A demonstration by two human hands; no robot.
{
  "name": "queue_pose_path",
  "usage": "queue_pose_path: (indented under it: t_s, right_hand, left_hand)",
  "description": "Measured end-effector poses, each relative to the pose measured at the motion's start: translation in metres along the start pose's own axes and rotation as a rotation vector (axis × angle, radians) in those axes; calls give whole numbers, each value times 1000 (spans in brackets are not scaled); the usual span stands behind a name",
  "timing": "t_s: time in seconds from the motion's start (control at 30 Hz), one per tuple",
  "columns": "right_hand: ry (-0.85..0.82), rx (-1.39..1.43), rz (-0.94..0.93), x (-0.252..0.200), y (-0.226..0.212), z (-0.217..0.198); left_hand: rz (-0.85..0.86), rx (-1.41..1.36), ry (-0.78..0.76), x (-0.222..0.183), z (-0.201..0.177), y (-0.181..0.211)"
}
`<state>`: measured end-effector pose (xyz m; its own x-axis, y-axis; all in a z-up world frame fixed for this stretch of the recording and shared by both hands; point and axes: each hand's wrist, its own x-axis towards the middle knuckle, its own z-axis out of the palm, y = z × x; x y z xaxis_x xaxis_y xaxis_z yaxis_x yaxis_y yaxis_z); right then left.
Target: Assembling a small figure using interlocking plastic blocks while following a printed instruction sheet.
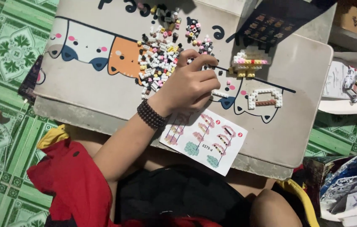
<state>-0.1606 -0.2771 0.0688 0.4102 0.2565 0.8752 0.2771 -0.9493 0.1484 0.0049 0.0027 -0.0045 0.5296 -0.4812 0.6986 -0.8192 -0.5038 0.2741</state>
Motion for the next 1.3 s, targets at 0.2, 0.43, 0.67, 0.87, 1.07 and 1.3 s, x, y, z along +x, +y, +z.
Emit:
queue_pose_path:
  t_s: [0.2, 0.43, 0.67, 0.87, 1.07, 1.3]
  right_hand:
    - [140, 167, 41, 50, -11, 91]
    - [261, 282, 121, 68, -31, 129]
    - [-368, 819, -86, 49, -27, 152]
    - [-627, 719, -220, 41, -25, 152]
    - [-672, 699, -258, 32, -34, 161]
    - [-652, 671, -163, 30, -29, 162]
  left_hand:
    - [-35, 167, 36, -5, 7, -10]
    - [-31, 230, -96, -1, -8, -17]
    - [-60, 240, -114, 0, -8, -16]
    - [-135, 277, -200, 0, -12, -15]
    - [-184, 262, -229, 0, -12, -14]
    - [-213, 235, -192, 0, -11, -15]
